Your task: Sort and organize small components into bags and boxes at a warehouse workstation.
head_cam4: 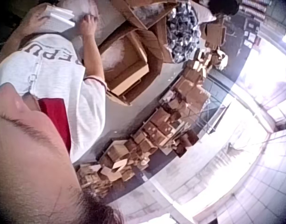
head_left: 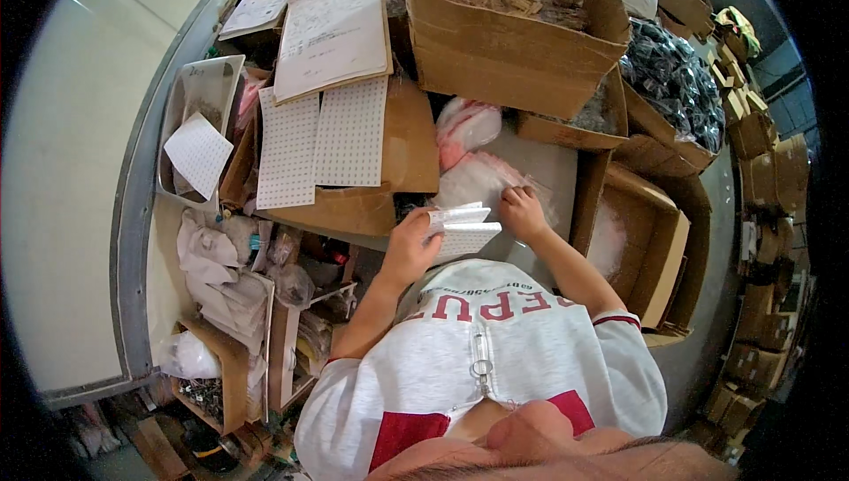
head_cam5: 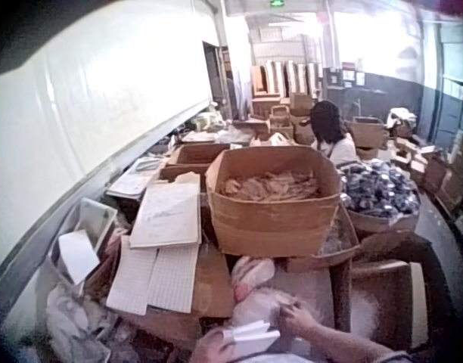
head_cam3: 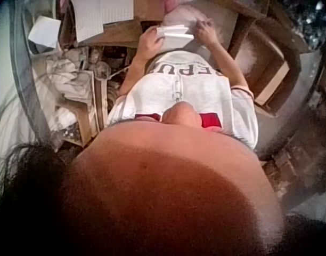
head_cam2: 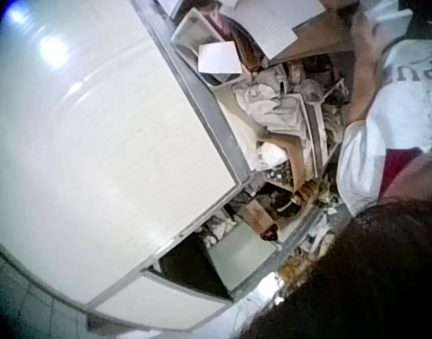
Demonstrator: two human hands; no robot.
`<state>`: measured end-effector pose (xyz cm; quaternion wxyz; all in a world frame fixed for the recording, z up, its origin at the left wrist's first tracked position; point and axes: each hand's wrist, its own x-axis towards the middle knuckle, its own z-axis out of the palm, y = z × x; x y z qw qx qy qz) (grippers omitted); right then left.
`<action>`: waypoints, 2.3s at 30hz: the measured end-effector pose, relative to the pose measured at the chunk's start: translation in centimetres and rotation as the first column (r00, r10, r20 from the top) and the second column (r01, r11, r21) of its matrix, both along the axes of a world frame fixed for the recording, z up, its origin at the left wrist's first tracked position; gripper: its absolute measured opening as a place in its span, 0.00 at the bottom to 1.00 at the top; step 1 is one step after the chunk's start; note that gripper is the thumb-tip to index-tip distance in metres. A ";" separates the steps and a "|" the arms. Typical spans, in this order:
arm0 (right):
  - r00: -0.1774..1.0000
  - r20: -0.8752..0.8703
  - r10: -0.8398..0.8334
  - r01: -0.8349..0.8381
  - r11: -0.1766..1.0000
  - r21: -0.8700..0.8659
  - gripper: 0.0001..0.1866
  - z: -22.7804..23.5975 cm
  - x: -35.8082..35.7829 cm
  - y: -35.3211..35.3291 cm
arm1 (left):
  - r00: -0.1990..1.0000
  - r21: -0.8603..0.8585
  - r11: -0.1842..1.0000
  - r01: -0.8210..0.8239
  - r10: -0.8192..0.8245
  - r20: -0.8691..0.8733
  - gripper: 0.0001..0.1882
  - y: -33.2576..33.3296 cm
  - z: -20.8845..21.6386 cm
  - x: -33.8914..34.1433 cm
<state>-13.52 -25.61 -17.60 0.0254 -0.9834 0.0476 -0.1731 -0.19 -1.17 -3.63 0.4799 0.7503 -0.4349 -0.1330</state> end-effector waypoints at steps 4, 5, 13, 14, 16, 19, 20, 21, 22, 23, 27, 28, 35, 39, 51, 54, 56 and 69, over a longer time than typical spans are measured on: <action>0.934 -0.356 -0.030 0.112 0.971 0.213 0.10 3.8 -0.7 0.7 | 1.000 -0.038 0.999 0.012 -0.012 -0.009 0.13 0.4 0.1 0.1; 0.933 -0.358 -0.030 0.113 0.970 0.214 0.10 4.9 -0.6 0.6 | 1.000 -0.037 0.999 0.012 -0.012 -0.011 0.13 0.4 0.3 0.0; 0.964 -0.148 0.220 0.052 0.389 0.920 0.16 17.1 1.1 3.1 | 0.927 -0.042 0.927 0.372 -0.370 0.057 0.13 -0.6 0.6 -0.7; 0.903 -0.219 0.369 0.055 0.408 0.912 0.17 17.9 1.2 3.4 | 0.907 -0.065 0.906 0.419 -0.414 0.079 0.14 -0.8 0.8 -0.8; 0.902 -0.201 0.381 0.026 0.417 0.909 0.15 17.3 0.8 3.2 | 0.910 -0.093 0.907 0.411 -0.402 0.105 0.14 -0.9 1.4 -0.9; 0.917 -0.222 0.332 0.178 0.158 0.971 0.15 15.2 -0.3 2.1 | 0.890 -0.161 0.880 0.447 -0.419 0.183 0.14 -1.0 1.5 -0.7; 0.921 -0.188 0.341 0.167 0.090 0.982 0.15 15.1 -0.5 1.9 | 0.902 -0.169 0.891 0.421 -0.392 0.183 0.14 -0.9 1.4 -0.7; 0.925 -0.154 0.346 0.157 0.020 0.987 0.15 15.3 -0.6 1.8 | 0.913 -0.177 0.901 0.396 -0.365 0.182 0.14 -0.8 1.2 -0.7; 0.925 -0.154 0.346 0.157 0.019 0.987 0.15 15.8 -0.5 1.9 | 0.913 -0.176 0.901 0.396 -0.366 0.182 0.14 -0.8 1.2 -0.8; 0.912 -0.179 0.369 0.137 0.138 0.981 0.13 16.6 -0.3 2.0 | 0.914 -0.158 0.904 0.398 -0.376 0.151 0.14 -0.7 1.3 -1.0; 0.944 -0.073 0.323 0.036 0.121 0.992 0.10 17.3 0.3 2.5 | 0.900 -0.142 0.890 0.434 -0.423 0.107 0.14 -1.0 1.5 -1.7; 0.944 -0.073 0.321 0.036 0.121 0.992 0.10 17.4 0.5 2.4 | 0.899 -0.142 0.889 0.436 -0.424 0.108 0.14 -1.0 1.5 -1.8; 0.911 -0.141 0.387 0.089 0.151 0.985 0.07 17.9 0.7 1.9 | 0.889 -0.108 0.884 0.455 -0.443 0.118 0.12 -1.2 1.3 -1.9; 0.913 -0.157 0.378 0.053 0.270 0.961 0.06 17.5 0.5 1.9 | 0.903 -0.068 0.904 0.422 -0.412 0.117 0.11 -1.3 0.8 -2.2; 0.931 -0.337 -0.141 0.351 0.600 0.719 0.14 3.1 -3.9 -4.2 | 0.998 -0.014 0.998 0.069 -0.069 -0.002 0.10 0.3 0.2 0.0; 0.923 -0.339 -0.185 0.381 0.574 0.724 0.12 2.7 -3.7 -3.8 | 0.998 -0.009 0.998 0.059 -0.059 0.004 0.10 0.2 0.3 0.1; 0.929 -0.295 -0.221 0.368 0.614 0.698 0.14 1.9 -3.8 -3.8 | 0.998 -0.005 0.998 0.064 -0.064 0.004 0.10 0.2 0.4 0.1; 0.845 -0.473 -0.251 0.505 0.667 0.548 0.16 -0.7 -1.6 -6.2 | 0.997 -0.020 0.997 0.073 -0.073 0.008 0.11 0.2 0.8 0.0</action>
